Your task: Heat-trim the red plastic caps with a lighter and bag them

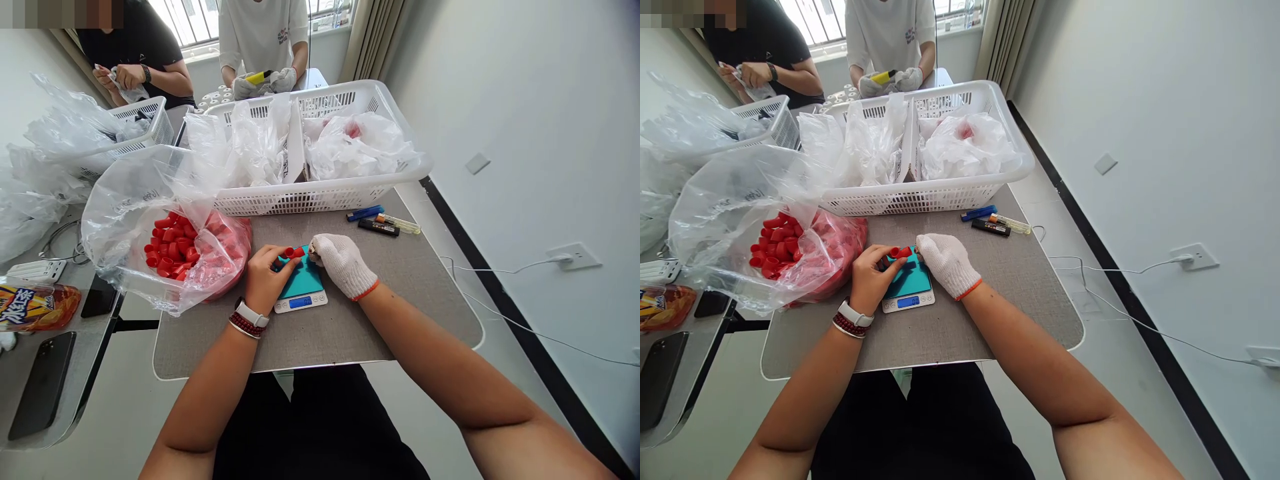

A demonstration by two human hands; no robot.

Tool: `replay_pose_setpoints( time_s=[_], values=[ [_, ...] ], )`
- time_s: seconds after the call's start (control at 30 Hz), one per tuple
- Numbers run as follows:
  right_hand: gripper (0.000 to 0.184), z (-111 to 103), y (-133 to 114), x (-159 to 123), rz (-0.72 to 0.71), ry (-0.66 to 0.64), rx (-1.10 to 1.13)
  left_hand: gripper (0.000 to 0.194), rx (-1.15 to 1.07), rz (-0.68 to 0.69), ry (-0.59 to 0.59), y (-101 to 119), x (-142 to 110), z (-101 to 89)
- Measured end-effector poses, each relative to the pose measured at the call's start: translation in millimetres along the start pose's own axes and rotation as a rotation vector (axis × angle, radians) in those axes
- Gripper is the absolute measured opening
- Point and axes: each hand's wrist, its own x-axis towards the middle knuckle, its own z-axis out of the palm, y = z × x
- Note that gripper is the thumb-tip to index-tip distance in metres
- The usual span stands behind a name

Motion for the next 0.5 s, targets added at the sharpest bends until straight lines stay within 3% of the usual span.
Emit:
replay_pose_setpoints(
  time_s=[0.33, 0.5],
  values=[
    [0.043, 0.0, 6.2, -0.2, -0.035, 0.033, -0.036, 0.012, 0.02, 0.024, 0.01, 1.0, -0.5, -1.2],
    [0.053, 0.5, 16.6, 3.9, -0.062, 0.127, 0.068, 0.012, -0.006, 0.03, 0.025, -0.3, -0.2, -0.6]
  ],
)
